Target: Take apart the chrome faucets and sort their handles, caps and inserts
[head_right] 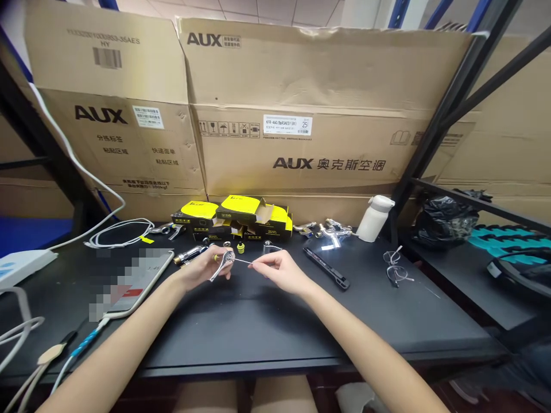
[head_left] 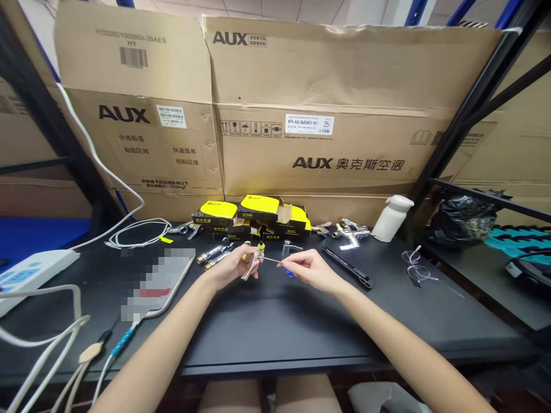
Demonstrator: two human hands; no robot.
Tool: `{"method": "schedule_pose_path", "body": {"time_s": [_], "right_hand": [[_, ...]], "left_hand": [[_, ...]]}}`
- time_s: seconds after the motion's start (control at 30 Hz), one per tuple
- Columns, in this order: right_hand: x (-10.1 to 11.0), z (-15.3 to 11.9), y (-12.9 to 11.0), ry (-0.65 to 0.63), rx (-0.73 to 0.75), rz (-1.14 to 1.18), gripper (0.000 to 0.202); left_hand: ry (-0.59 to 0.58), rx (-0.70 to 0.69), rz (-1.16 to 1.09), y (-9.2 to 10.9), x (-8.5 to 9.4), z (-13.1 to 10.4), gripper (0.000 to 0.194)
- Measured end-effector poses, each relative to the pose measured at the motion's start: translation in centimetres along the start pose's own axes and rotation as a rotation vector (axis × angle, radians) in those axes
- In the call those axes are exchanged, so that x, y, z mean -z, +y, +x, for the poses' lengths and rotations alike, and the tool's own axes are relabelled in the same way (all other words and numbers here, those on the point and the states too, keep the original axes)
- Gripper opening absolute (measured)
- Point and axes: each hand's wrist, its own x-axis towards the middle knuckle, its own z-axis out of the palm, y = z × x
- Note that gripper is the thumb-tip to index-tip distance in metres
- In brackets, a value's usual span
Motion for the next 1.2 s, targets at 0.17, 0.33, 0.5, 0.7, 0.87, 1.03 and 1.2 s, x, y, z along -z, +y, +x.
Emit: {"method": "schedule_pose_path", "body": {"time_s": [0.17, 0.33, 0.5, 0.7, 0.87, 1.03, 1.2], "right_hand": [[0.0, -0.1, -0.2, -0.012, -0.037, 0.03, 0.036], [0.3, -0.1, -0.5, -0.063, -0.169, 0.192, 0.034], [0.5, 0.2, -0.1, -0.085, -0.265, 0.217, 0.032], [0.2, 0.4, 0.4, -0.054, -0.206, 0.085, 0.03], [-0.2, 0.1, 0.5, 0.091, 0.195, -0.357, 0.028], [-0.5, -0.1, 1.0, 0.086, 0.337, -0.602, 0.024], [-0.6, 0.0, 1.7, 0.047, 0.325, -0.64, 0.02]], "left_hand": [[-0.013, -0.021, 0.028, -0.1, 0.2, 0.2, 0.024], [-0.006, -0.064, 0.099, -0.2, 0.6, 0.3, 0.019], [0.042, -0.088, 0.229, -0.6, 0.8, 0.6, 0.017], [0.129, -0.101, 0.352, -1.1, 0.8, 1.2, 0.019], [0.17, -0.099, 0.454, -1.7, 1.1, 1.4, 0.023], [0.228, -0.074, 0.617, -2.4, 1.7, 1.2, 0.033], [0.233, -0.062, 0.68, -2.4, 1.6, 1.0, 0.031]]}}
